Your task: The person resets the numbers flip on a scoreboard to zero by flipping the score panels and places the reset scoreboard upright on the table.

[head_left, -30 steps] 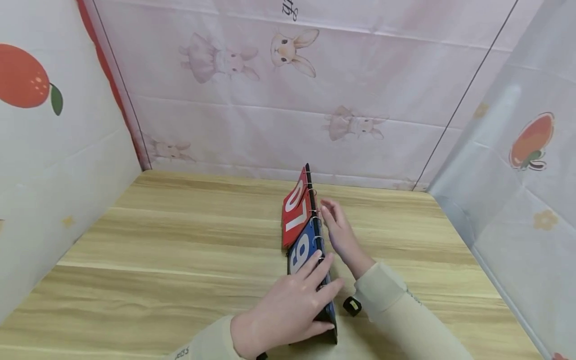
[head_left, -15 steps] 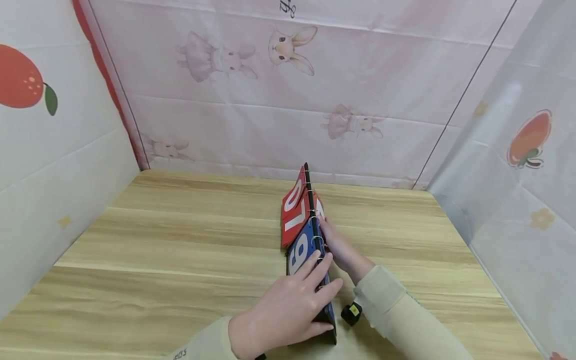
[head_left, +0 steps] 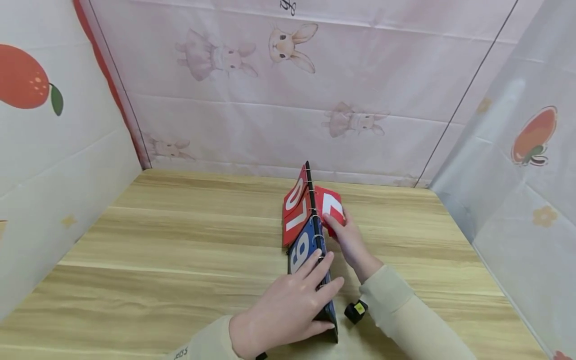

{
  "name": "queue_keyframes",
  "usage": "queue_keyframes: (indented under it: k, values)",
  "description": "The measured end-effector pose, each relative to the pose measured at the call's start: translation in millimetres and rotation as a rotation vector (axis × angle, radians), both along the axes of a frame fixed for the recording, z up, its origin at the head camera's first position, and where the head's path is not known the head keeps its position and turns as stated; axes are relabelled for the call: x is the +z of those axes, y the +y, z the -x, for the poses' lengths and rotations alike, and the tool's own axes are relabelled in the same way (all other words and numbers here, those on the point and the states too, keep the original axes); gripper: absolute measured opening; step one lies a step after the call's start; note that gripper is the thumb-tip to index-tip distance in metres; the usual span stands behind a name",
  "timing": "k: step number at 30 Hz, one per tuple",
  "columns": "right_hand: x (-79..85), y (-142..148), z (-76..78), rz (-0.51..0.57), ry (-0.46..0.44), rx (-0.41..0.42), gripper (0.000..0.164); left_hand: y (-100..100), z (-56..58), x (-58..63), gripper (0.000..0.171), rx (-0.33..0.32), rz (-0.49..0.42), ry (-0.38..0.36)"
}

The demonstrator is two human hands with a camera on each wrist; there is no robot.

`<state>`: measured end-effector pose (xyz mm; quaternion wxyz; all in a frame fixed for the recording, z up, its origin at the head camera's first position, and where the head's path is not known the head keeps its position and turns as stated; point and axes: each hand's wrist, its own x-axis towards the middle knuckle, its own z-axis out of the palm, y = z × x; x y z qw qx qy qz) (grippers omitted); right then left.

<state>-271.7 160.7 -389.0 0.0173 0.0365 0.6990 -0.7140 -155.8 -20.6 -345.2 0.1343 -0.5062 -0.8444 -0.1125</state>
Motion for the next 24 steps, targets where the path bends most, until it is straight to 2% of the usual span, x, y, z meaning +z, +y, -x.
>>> queue_keyframes:
  k: [3, 6, 10, 13, 16, 21, 24]
  values:
    - [6.9, 3.1, -0.5, 0.152, 0.040, -0.071, 0.061, 0.4, 0.2, -0.3, 0.065, -0.002, -0.006, 0.004]
    - [14.7, 1.9, -1.6, 0.304, 0.105, -0.100, 0.056, 0.4, 0.3, -0.7, 0.065, -0.002, -0.012, 0.005]
    - [22.1, -4.2, -2.2, 0.379, 0.176, -0.102, 0.051, 0.7, 0.8, -0.5, 0.065, 0.000, -0.012, 0.006]
    - [24.3, -10.1, -1.9, 0.289, 0.202, -0.075, 0.054, 0.9, 0.9, -0.4, 0.065, 0.003, -0.009, 0.024]
    - [25.1, -16.1, -1.2, 0.115, 0.249, -0.028, 0.062, 1.0, 1.0, -1.0, 0.064, -0.001, -0.016, 0.048]
    - [27.4, -22.5, -0.7, -0.225, 0.412, -0.027, 0.077, 1.8, 1.2, -3.2, 0.065, -0.007, -0.056, 0.068]
    - [29.5, -24.3, -2.3, -0.349, 0.509, -0.054, 0.085, 2.1, 1.3, -4.4, 0.066, -0.007, -0.072, 0.082]
